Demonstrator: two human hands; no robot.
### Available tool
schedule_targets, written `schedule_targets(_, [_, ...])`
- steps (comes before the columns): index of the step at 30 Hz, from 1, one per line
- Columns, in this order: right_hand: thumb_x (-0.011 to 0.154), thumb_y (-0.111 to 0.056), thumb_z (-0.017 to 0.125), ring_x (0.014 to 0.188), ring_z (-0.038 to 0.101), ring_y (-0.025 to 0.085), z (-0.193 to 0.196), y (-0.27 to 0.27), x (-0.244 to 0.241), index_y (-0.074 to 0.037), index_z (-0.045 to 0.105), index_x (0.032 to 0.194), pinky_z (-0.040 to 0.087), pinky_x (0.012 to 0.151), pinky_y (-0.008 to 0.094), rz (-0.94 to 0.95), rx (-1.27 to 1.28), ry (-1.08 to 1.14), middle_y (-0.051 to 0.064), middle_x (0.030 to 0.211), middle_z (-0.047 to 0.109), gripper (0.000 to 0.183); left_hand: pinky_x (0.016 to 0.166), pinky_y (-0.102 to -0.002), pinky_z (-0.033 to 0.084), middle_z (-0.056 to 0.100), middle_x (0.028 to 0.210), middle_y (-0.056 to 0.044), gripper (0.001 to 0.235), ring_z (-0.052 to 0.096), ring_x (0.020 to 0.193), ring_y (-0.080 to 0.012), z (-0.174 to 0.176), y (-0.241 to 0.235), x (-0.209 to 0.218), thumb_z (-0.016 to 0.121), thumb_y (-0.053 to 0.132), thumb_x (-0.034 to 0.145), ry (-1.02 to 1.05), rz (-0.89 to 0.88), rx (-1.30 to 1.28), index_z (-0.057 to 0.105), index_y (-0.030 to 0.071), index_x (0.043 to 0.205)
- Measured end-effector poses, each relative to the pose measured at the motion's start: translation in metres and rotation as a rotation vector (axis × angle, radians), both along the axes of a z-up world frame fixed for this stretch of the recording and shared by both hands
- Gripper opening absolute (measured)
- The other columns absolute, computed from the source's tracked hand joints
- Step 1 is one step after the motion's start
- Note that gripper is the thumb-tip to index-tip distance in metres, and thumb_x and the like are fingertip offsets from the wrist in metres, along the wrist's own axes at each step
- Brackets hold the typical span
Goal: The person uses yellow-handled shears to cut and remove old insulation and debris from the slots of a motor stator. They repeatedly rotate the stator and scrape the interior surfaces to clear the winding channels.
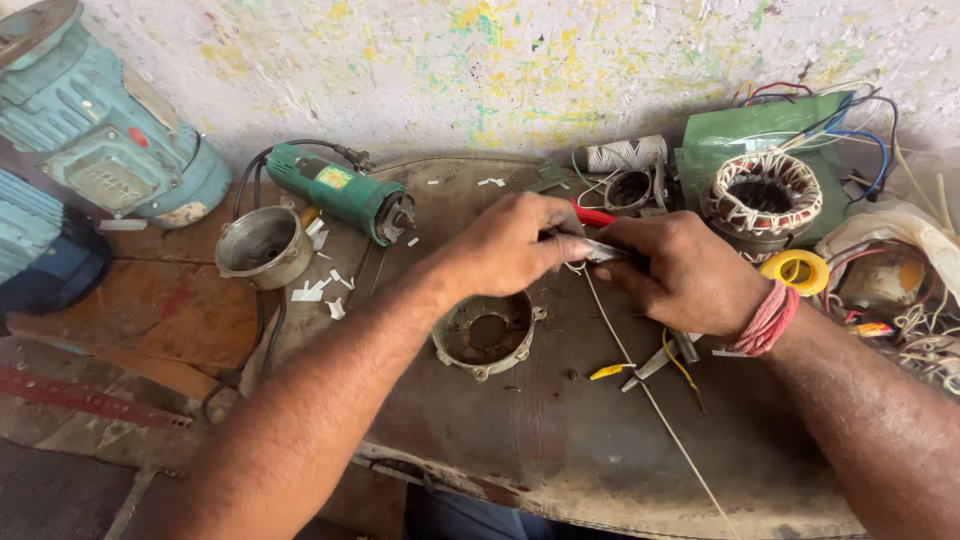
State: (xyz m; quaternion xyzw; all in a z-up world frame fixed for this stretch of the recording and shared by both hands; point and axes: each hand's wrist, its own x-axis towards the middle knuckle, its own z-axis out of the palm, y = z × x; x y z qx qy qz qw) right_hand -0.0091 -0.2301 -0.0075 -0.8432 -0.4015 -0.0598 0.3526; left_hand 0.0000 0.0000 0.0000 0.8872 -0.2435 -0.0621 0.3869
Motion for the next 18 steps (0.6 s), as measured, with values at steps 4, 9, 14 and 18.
schedule_targets(4, [0.082, -0.008, 0.073, 0.072, 0.066, 0.039, -0.006, 0.000, -0.001, 0.000, 0.067, 0.117, 0.052, 0.065, 0.048, 0.027, 0.026, -0.119, 0.020, 0.081, 0.068, 0.036, 0.060, -0.032, 0.052, 0.071, 0.074, -0.001, 0.020, 0.062, 0.065, -0.0093, 0.010, 0.007, 0.012, 0.072, 0.026, 0.094, 0.156, 0.019, 0.132, 0.072, 0.006, 0.095])
schedule_targets(9, [0.079, -0.004, 0.073, 0.073, 0.065, 0.042, -0.007, 0.000, -0.003, 0.001, 0.067, 0.102, 0.051, 0.065, 0.051, -0.073, -0.017, -0.264, 0.021, 0.081, 0.067, 0.025, 0.060, -0.030, 0.054, 0.068, 0.073, 0.000, 0.022, 0.062, 0.063, -0.0086, 0.015, 0.025, 0.031, 0.066, 0.028, 0.100, 0.178, 0.109, 0.221, 0.070, 0.007, 0.093])
schedule_targets(14, [0.084, -0.005, 0.072, 0.073, 0.066, 0.042, 0.000, -0.006, -0.004, 0.000, 0.067, 0.102, 0.051, 0.062, 0.049, -0.230, 0.127, -0.305, 0.021, 0.084, 0.066, 0.019, 0.077, -0.038, 0.053, 0.074, 0.091, 0.000, 0.020, 0.068, 0.083, -0.0142, -0.002, 0.041, 0.025, 0.069, 0.023, 0.088, -0.044, 0.213, 0.153, 0.076, 0.016, 0.105])
schedule_targets(18, [0.086, -0.005, 0.072, 0.075, 0.066, 0.042, 0.000, -0.008, -0.003, 0.001, 0.066, 0.103, 0.050, 0.063, 0.047, -0.244, 0.205, -0.311, 0.021, 0.083, 0.065, 0.019, 0.109, -0.061, 0.036, 0.055, 0.137, -0.030, 0.034, 0.043, 0.132, -0.0462, -0.034, 0.020, 0.010, 0.089, 0.033, 0.081, -0.333, -0.029, 0.325, 0.082, 0.010, 0.105])
